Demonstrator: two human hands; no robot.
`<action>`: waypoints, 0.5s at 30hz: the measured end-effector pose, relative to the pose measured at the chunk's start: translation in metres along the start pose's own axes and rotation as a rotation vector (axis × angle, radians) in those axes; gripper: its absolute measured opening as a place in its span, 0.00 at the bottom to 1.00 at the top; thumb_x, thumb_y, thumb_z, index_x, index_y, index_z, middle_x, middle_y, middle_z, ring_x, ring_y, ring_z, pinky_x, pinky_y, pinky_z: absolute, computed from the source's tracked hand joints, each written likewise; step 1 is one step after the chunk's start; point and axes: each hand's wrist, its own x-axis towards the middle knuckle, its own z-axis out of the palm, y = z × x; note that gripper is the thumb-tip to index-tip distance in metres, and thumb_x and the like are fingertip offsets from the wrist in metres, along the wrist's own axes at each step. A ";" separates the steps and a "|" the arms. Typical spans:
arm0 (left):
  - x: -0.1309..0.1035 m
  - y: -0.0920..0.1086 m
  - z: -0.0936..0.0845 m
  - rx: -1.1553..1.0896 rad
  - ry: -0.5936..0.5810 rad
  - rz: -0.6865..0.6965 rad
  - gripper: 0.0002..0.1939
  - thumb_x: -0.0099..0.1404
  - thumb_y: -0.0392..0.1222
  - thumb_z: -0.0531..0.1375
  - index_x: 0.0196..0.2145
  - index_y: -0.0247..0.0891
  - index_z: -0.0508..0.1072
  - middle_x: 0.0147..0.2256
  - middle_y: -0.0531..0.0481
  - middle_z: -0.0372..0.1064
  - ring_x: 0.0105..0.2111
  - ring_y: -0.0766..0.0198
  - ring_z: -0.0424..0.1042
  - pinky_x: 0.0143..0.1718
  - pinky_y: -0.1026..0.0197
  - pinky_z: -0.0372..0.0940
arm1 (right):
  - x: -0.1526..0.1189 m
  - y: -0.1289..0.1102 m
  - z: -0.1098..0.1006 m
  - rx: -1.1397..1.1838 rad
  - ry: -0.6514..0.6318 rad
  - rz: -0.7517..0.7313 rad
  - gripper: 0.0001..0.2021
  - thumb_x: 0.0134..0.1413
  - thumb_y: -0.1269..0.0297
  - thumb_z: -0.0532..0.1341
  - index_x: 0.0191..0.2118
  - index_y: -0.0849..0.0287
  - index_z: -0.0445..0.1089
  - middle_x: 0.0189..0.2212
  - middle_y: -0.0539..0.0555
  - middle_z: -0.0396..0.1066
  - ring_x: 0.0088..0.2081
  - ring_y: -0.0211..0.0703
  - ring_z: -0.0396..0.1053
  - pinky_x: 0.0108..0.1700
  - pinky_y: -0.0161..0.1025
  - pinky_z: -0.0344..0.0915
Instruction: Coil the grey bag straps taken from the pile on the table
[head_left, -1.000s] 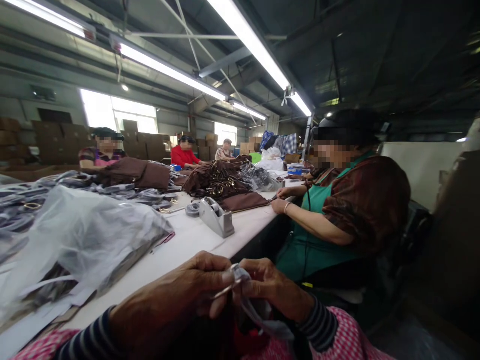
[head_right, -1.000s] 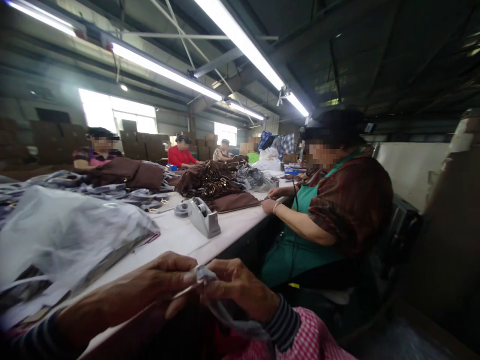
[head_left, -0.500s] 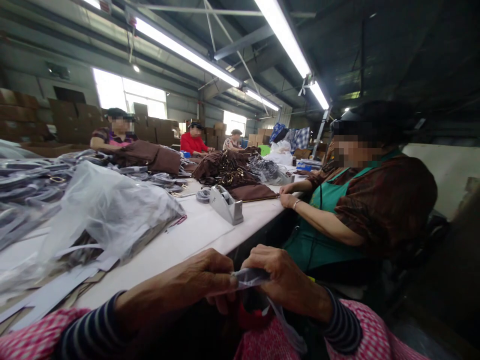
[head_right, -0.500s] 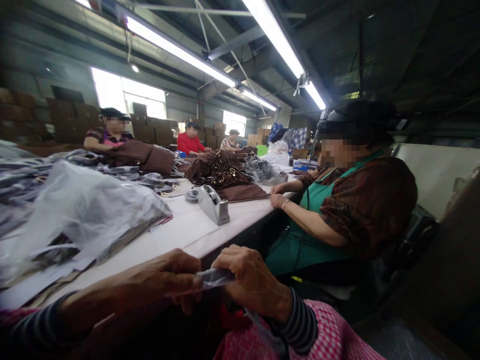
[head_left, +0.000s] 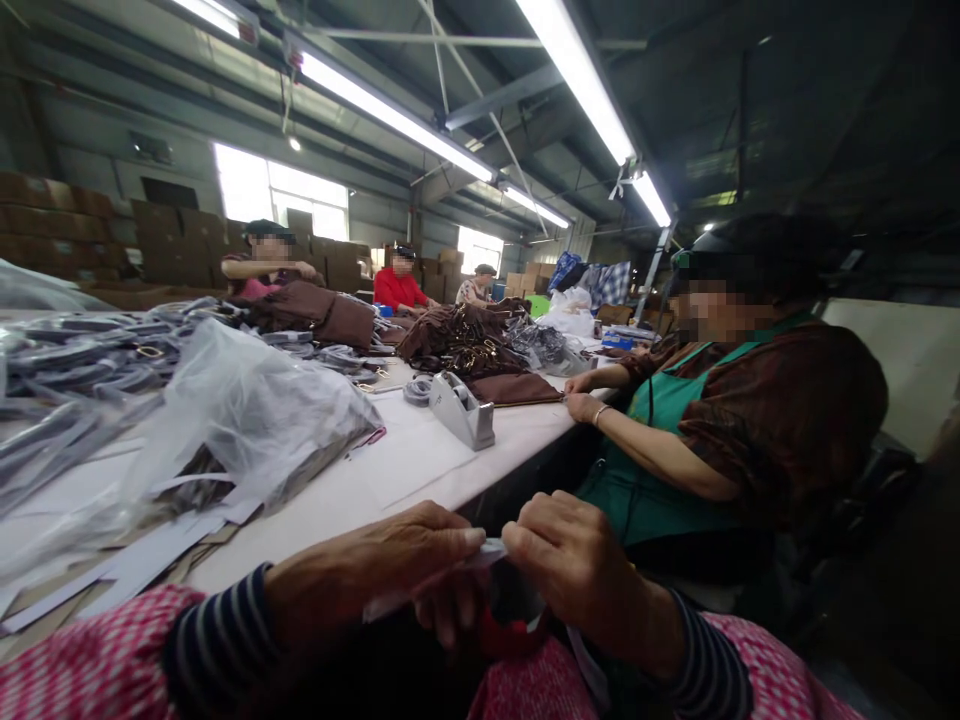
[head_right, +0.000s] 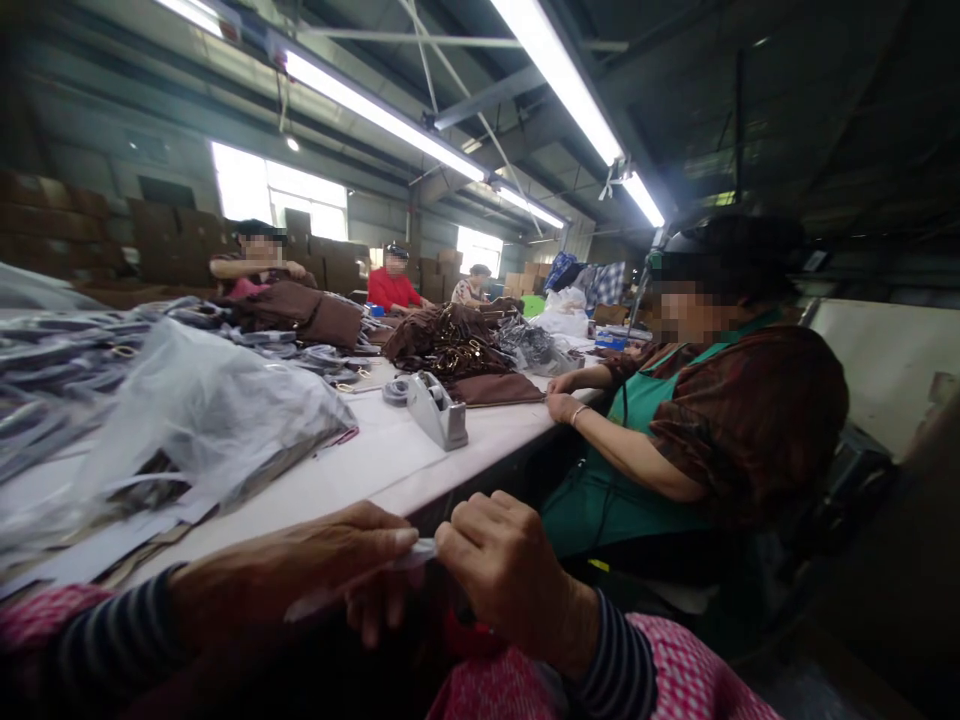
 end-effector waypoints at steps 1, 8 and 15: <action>0.004 -0.004 0.001 -0.100 0.003 -0.003 0.24 0.68 0.62 0.60 0.36 0.34 0.77 0.29 0.45 0.78 0.24 0.64 0.74 0.28 0.65 0.66 | 0.001 0.000 -0.002 -0.061 0.035 -0.060 0.14 0.72 0.74 0.51 0.38 0.65 0.73 0.27 0.54 0.69 0.29 0.44 0.62 0.33 0.43 0.53; 0.023 -0.019 0.017 -0.360 0.130 0.063 0.18 0.64 0.54 0.67 0.31 0.33 0.75 0.25 0.46 0.76 0.18 0.70 0.69 0.20 0.71 0.57 | -0.008 0.010 0.013 0.055 -0.002 0.138 0.09 0.74 0.66 0.55 0.48 0.63 0.72 0.34 0.55 0.74 0.34 0.45 0.69 0.36 0.41 0.59; 0.030 -0.011 0.023 -0.407 0.226 0.112 0.15 0.61 0.51 0.67 0.31 0.33 0.77 0.19 0.50 0.70 0.14 0.73 0.56 0.15 0.69 0.44 | -0.003 0.022 0.010 0.190 0.010 0.248 0.10 0.73 0.68 0.53 0.44 0.61 0.73 0.32 0.55 0.74 0.36 0.48 0.66 0.40 0.42 0.60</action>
